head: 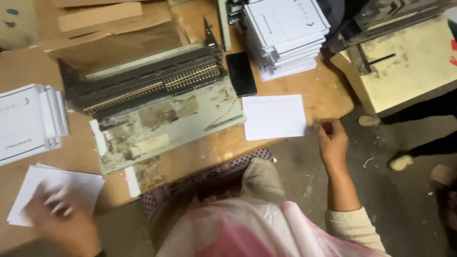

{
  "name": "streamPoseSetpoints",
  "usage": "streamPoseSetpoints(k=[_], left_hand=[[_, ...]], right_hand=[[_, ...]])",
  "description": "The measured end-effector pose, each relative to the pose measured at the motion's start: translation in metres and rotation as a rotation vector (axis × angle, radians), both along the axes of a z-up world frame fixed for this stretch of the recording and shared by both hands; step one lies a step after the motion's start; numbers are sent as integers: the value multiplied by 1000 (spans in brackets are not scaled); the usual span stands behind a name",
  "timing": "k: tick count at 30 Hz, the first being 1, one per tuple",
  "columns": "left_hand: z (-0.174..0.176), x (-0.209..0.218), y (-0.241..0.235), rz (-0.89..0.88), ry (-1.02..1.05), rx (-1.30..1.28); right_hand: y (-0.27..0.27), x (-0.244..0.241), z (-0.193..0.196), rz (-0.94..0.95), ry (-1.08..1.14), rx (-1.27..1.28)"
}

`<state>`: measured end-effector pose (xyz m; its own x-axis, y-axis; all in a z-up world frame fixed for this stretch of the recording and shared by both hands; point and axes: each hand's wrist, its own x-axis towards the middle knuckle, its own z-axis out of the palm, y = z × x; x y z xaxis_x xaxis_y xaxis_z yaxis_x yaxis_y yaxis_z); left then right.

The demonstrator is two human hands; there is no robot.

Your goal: Punching holes into small stacks of paper using a manual punching machine in a print shop.

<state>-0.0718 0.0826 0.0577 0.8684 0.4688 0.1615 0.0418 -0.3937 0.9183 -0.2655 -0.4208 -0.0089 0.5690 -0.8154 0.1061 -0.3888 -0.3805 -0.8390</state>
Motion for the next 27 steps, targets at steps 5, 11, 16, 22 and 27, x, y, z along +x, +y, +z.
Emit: streamPoseSetpoints(k=[5, 11, 16, 22, 27], left_hand=[[-7, -4, -152, -849, -510, 226], [-49, -25, -346, -1479, -191, 197], [-137, -23, -434, -1438, 97, 205], [-134, -18, -441, -1341, 370, 63], [-145, -15, -444, -1285, 490, -166]], right_hand=[[-21, -7, -57, 11, 172, 223], [2, 7, -22, -75, 154, 82], [9, 8, 10, 23, 358, -34], [11, 11, 15, 230, 151, -140], [12, 12, 20, 339, 112, -242]])
